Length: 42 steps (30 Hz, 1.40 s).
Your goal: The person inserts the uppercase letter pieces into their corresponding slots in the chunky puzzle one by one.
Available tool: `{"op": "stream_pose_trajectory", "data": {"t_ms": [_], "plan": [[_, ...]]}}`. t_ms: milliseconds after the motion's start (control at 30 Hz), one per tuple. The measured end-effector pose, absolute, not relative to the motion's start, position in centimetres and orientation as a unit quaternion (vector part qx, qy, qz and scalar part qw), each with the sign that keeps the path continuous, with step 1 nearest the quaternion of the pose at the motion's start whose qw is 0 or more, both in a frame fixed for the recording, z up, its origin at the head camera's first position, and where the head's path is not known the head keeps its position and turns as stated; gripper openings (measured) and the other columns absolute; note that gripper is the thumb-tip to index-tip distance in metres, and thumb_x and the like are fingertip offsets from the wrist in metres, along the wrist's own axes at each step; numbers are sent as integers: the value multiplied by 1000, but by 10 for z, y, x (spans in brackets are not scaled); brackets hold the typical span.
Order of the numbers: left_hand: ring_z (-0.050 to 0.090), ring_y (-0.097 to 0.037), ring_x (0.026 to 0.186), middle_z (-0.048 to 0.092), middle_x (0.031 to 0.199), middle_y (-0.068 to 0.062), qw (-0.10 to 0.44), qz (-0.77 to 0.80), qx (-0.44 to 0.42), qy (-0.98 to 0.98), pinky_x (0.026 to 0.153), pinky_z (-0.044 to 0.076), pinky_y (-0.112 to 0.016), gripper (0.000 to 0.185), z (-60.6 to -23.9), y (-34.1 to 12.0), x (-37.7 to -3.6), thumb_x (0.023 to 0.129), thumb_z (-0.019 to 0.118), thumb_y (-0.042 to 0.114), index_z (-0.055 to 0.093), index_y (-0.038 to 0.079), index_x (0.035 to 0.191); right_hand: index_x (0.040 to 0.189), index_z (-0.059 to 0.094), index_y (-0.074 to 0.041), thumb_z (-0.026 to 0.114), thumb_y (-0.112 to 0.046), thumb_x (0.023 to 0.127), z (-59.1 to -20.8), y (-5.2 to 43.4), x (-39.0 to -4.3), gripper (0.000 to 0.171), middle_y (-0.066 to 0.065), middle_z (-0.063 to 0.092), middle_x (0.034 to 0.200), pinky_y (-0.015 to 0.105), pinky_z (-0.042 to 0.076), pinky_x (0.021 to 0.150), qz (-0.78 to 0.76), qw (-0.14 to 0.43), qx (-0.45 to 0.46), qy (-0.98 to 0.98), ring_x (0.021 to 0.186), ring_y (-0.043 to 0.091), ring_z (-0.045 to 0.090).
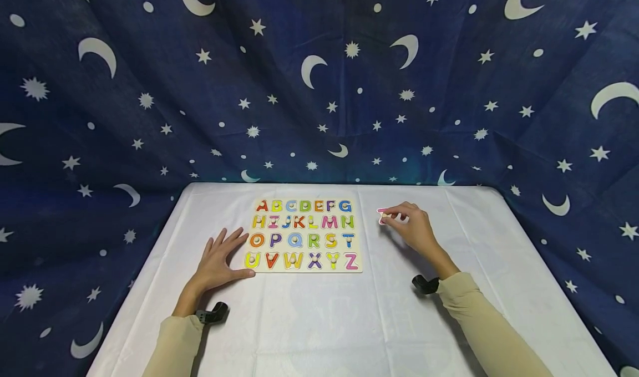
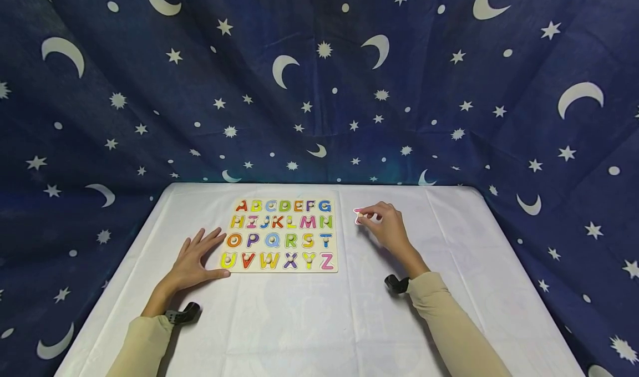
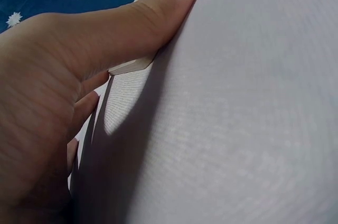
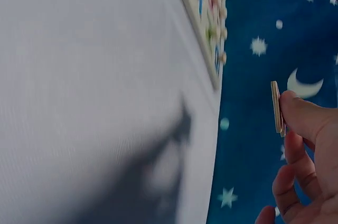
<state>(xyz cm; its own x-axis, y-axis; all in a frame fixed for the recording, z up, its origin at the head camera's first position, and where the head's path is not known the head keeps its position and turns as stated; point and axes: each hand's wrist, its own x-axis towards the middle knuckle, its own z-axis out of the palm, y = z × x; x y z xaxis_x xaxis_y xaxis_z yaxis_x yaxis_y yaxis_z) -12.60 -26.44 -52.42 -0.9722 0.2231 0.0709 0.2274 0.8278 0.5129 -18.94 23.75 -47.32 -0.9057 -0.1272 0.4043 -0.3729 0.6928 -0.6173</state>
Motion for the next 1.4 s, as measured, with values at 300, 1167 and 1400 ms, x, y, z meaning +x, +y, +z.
{"op": "stream_pose_trajectory", "data": {"t_ms": [300, 1167, 1400], "plan": [[13, -48, 154, 36, 164, -16, 6, -275, -123, -954, 122, 1, -69, 103, -523, -263, -127, 67, 91, 53, 51, 10, 151, 103, 83, -13, 89, -19, 82, -481, 205, -164, 23, 0, 65, 90, 33, 43, 71, 401, 124, 146, -896, 83, 19, 51], [12, -48, 154, 36, 164, -17, 3, -279, -119, -953, 122, 0, -69, 103, -524, -265, -126, 67, 91, 53, 51, 10, 152, 85, 79, -20, 91, -18, 78, -511, 163, -118, 14, -7, 68, 96, 35, 42, 77, 403, 64, 140, -902, 85, 19, 53], [12, -48, 154, 36, 163, -17, 4, -275, -121, -954, 121, 0, -70, 103, -523, -265, -125, 67, 91, 52, 51, 10, 152, 84, 80, -19, 91, -17, 78, -511, 159, -118, 13, -6, 69, 96, 35, 42, 77, 374, 68, 138, -915, 84, 15, 50]]}}
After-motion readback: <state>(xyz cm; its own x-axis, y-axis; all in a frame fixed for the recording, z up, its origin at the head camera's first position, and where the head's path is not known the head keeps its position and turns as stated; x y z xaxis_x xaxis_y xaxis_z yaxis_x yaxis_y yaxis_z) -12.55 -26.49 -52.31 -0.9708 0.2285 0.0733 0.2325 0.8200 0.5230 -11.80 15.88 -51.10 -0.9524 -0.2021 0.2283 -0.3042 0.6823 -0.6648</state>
